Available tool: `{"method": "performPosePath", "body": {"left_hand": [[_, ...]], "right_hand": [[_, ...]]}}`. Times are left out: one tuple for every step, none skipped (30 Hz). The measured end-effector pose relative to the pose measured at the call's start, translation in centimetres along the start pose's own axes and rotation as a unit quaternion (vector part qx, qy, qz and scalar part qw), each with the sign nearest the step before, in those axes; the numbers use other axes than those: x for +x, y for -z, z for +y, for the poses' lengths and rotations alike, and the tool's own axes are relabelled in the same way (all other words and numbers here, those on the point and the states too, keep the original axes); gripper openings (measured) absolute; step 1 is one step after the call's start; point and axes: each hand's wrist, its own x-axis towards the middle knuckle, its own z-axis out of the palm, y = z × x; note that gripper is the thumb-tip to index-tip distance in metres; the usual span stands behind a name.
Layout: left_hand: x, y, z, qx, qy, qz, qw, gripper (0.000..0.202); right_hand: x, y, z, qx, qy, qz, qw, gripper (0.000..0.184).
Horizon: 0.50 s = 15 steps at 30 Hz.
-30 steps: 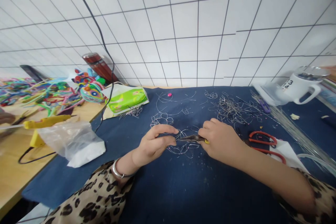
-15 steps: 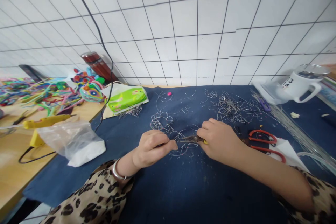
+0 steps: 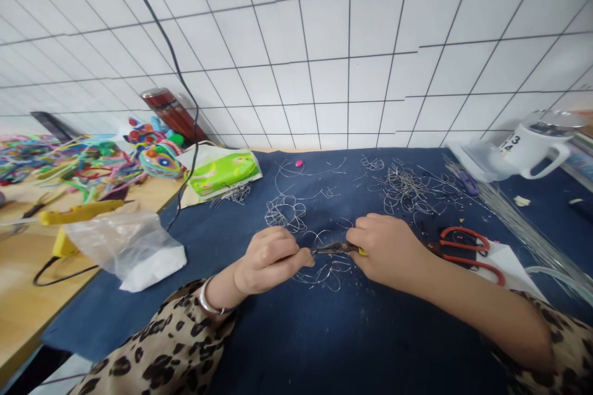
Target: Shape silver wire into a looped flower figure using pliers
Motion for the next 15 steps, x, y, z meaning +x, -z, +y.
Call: {"method": "performPosePath", "body": {"left_hand": [[0.0, 0.0, 0.0, -0.001, -0.001, 0.004, 1.0, 0.014], [-0.1, 0.0, 0.0, -0.003, 0.0, 0.007, 1.0, 0.015], [-0.1, 0.0, 0.0, -0.005, 0.0, 0.009, 1.0, 0.016], [-0.2, -0.1, 0.0, -0.01, 0.0, 0.007, 1.0, 0.016], [-0.3, -0.1, 0.0, -0.017, 0.0, 0.006, 1.0, 0.017], [-0.4, -0.2, 0.0, -0.024, 0.001, 0.006, 1.0, 0.017], [-0.5, -0.2, -0.1, -0.031, 0.002, 0.008, 0.999, 0.017], [-0.6, -0.3, -0.1, -0.037, 0.003, 0.01, 0.999, 0.018], [-0.7, -0.3, -0.1, -0.042, 0.005, 0.013, 0.999, 0.018], [-0.8, -0.4, -0.2, -0.046, 0.006, 0.017, 0.999, 0.019], [-0.9, -0.4, -0.2, -0.049, 0.007, 0.019, 0.999, 0.02], [-1.0, -0.4, -0.2, -0.051, 0.007, 0.018, 0.998, 0.02], [-1.0, -0.4, -0.2, -0.053, 0.007, 0.017, 0.998, 0.02], [-1.0, -0.4, -0.2, -0.054, 0.007, 0.016, 0.998, 0.02], [-1.1, -0.4, -0.2, -0.055, 0.006, 0.015, 0.998, 0.019]], "right_hand": [[0.0, 0.0, 0.0, 0.003, 0.0, -0.001, 1.0, 0.013], [0.0, 0.0, 0.0, 0.007, 0.001, -0.002, 1.0, 0.014], [0.0, 0.0, 0.1, 0.012, 0.003, -0.004, 1.0, 0.014], [0.0, 0.1, 0.1, 0.018, 0.004, -0.005, 1.0, 0.015], [0.0, 0.1, 0.1, 0.025, 0.004, -0.007, 1.0, 0.016], [-0.1, 0.1, 0.2, 0.031, 0.004, -0.01, 0.999, 0.017], [-0.1, 0.1, 0.2, 0.037, 0.004, -0.014, 0.999, 0.018], [0.0, 0.1, 0.2, 0.043, 0.005, -0.018, 0.999, 0.018], [0.0, 0.1, 0.3, 0.048, 0.007, -0.023, 0.999, 0.018], [0.0, 0.1, 0.3, 0.053, 0.01, -0.027, 0.998, 0.019], [0.1, 0.1, 0.3, 0.057, 0.013, -0.031, 0.998, 0.019], [0.1, 0.1, 0.4, 0.06, 0.017, -0.035, 0.997, 0.019], [0.2, 0.1, 0.4, 0.061, 0.02, -0.038, 0.997, 0.019], [0.2, 0.0, 0.4, 0.061, 0.023, -0.04, 0.997, 0.019], [0.2, 0.0, 0.4, 0.06, 0.026, -0.043, 0.997, 0.019]]}}
